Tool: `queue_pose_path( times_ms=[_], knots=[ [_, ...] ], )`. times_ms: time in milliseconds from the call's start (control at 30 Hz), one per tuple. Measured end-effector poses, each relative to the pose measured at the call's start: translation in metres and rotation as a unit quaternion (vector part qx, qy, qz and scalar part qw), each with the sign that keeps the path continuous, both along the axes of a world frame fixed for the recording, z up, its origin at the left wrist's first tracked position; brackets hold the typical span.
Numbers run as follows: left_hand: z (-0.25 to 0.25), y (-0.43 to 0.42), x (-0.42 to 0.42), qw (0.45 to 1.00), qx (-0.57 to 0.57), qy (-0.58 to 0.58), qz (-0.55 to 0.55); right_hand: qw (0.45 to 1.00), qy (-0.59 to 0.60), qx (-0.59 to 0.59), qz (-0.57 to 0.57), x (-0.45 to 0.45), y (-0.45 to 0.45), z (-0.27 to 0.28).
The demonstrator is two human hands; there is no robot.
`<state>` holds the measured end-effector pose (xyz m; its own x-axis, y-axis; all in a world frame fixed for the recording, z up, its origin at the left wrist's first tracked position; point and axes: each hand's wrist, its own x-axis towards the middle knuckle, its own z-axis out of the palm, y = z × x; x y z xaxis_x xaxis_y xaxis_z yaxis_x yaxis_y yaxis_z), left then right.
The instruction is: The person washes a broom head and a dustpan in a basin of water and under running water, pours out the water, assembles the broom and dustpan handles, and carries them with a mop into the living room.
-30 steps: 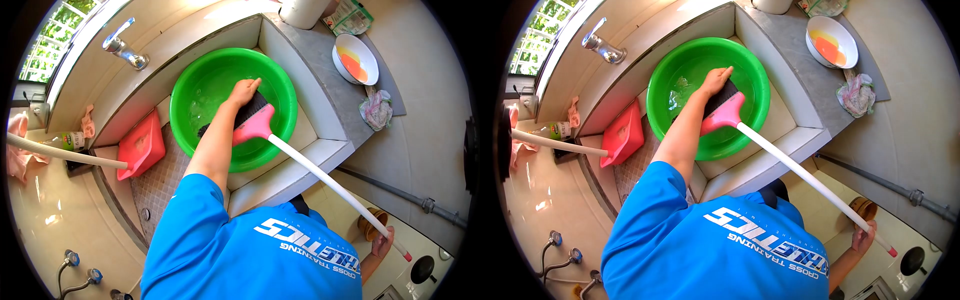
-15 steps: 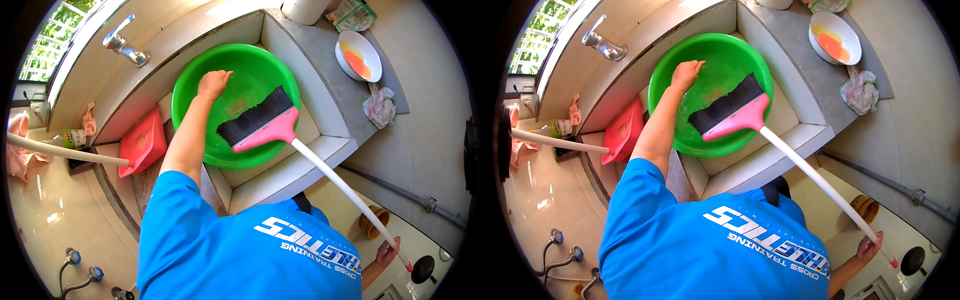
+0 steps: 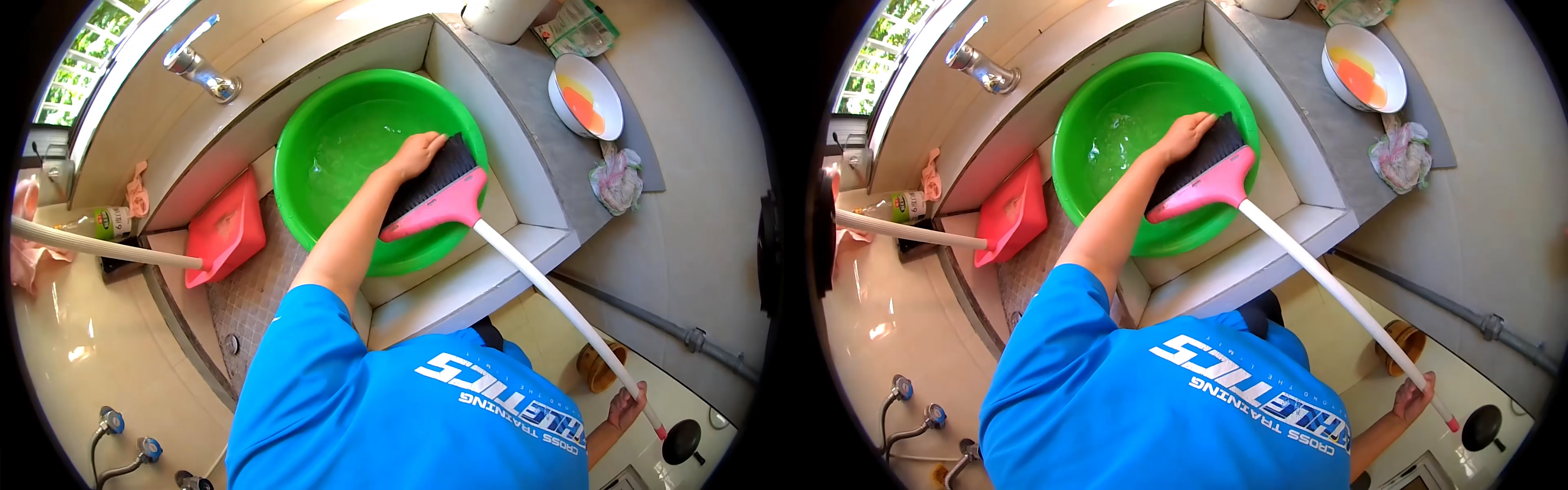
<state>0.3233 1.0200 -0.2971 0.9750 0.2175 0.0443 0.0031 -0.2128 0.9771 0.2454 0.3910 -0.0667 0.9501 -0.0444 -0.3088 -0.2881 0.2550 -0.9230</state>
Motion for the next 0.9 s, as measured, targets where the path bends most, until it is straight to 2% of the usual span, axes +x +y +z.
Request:
queue_pose_path(
  times_ms=[67,133,200,333,400,433,500,567,633,667,733,767,833,867,900],
  knots=[
    [-0.013,0.013,-0.008,0.972,0.208,0.102,0.030,1.000,0.005,-0.002,-0.020,-0.001,0.000,-0.003],
    [-0.002,0.021,-0.019,0.967,0.227,0.114,0.030,0.999,0.014,-0.001,-0.038,0.000,0.001,-0.008],
    [0.010,0.032,-0.032,0.930,0.300,0.182,0.108,1.000,0.001,0.003,-0.021,0.001,-0.001,-0.011],
    [0.012,0.080,-0.055,0.866,0.345,0.275,0.234,1.000,0.004,0.002,-0.017,0.000,0.001,-0.012],
    [0.014,0.096,-0.058,0.905,0.260,0.204,0.266,0.999,0.019,-0.002,-0.026,0.000,0.002,-0.013],
    [0.015,0.096,-0.055,0.904,0.259,0.207,0.269,1.000,0.022,-0.002,-0.022,0.000,0.000,-0.014],
    [0.019,0.078,-0.035,0.974,0.098,0.120,0.166,0.999,0.001,0.003,-0.038,0.003,-0.006,-0.018],
    [0.044,0.051,-0.020,0.986,-0.100,0.104,0.080,0.999,0.013,0.002,-0.032,0.004,-0.003,-0.014],
    [0.064,0.029,-0.009,0.982,-0.166,0.093,0.009,0.999,0.024,-0.002,-0.028,0.004,-0.003,-0.012],
    [0.059,0.023,-0.001,0.976,-0.179,0.121,-0.038,0.999,0.023,0.005,-0.039,0.004,-0.005,-0.016],
    [0.014,0.007,0.017,0.995,-0.056,0.049,-0.073,0.998,0.019,0.009,-0.052,0.004,-0.003,-0.014],
    [0.012,0.007,0.016,0.995,-0.058,0.047,-0.073,0.999,0.024,0.015,-0.046,0.002,0.003,-0.013],
    [0.014,0.011,0.006,0.979,0.129,0.134,-0.084,0.999,0.018,0.019,-0.033,0.002,0.005,-0.014],
    [0.016,0.012,0.001,0.978,0.131,0.135,-0.085,0.999,0.020,0.021,-0.034,0.004,0.001,-0.015],
    [0.024,0.010,-0.005,0.973,0.185,0.126,-0.053,1.000,0.010,0.021,-0.015,0.008,-0.001,-0.017]
  ],
)
